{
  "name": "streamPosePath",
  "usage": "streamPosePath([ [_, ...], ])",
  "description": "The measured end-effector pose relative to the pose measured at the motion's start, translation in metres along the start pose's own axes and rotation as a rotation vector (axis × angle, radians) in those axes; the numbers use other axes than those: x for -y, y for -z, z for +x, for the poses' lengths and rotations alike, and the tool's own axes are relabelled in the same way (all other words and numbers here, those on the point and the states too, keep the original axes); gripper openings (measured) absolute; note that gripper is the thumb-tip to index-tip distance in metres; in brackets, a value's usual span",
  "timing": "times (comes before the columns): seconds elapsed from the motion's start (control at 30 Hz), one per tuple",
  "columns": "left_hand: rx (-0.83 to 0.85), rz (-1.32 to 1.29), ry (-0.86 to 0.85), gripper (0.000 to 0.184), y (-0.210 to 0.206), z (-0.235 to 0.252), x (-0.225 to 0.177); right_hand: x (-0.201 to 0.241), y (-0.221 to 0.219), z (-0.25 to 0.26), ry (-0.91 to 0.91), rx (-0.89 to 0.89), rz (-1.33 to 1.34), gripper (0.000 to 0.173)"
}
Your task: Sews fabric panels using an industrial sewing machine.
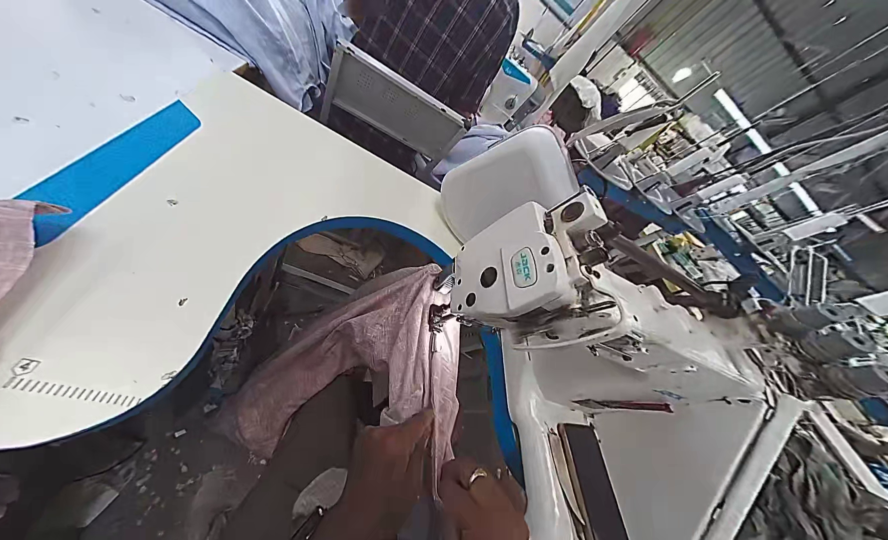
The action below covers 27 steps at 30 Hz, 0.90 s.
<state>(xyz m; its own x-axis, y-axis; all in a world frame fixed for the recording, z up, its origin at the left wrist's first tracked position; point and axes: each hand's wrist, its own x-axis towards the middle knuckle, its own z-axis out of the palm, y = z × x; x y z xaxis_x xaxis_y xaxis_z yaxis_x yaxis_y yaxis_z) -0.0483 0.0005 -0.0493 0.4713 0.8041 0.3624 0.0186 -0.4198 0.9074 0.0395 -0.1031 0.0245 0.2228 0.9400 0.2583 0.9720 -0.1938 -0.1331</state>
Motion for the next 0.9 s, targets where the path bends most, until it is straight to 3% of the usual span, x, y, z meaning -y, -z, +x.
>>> streamPosePath([
  [0.23, 0.066, 0.01, 0.081, 0.029, 0.004, 0.008, -0.005, 0.0, 0.01, -0.002, -0.004, 0.187, 0.048, 0.022],
  [0.47, 0.1, 0.044, 0.106, 0.028, 0.006, 0.014, -0.008, -0.004, 0.019, 0.006, 0.063, 0.254, 0.07, 0.017],
  [0.6, 0.056, 0.07, 0.088, 0.027, 0.0, 0.006, -0.011, 0.002, 0.023, 0.005, 0.013, 0.058, 0.113, 0.019],
  [0.73, 0.019, 0.087, 0.052, 0.025, 0.0, 0.006, -0.01, 0.001, 0.002, 0.0, 0.124, -0.193, 0.128, 0.019],
  [0.9, -0.005, 0.068, 0.047, 0.026, -0.003, 0.005, -0.005, -0.006, -0.013, -0.001, 0.22, -0.349, 0.067, 0.011],
])
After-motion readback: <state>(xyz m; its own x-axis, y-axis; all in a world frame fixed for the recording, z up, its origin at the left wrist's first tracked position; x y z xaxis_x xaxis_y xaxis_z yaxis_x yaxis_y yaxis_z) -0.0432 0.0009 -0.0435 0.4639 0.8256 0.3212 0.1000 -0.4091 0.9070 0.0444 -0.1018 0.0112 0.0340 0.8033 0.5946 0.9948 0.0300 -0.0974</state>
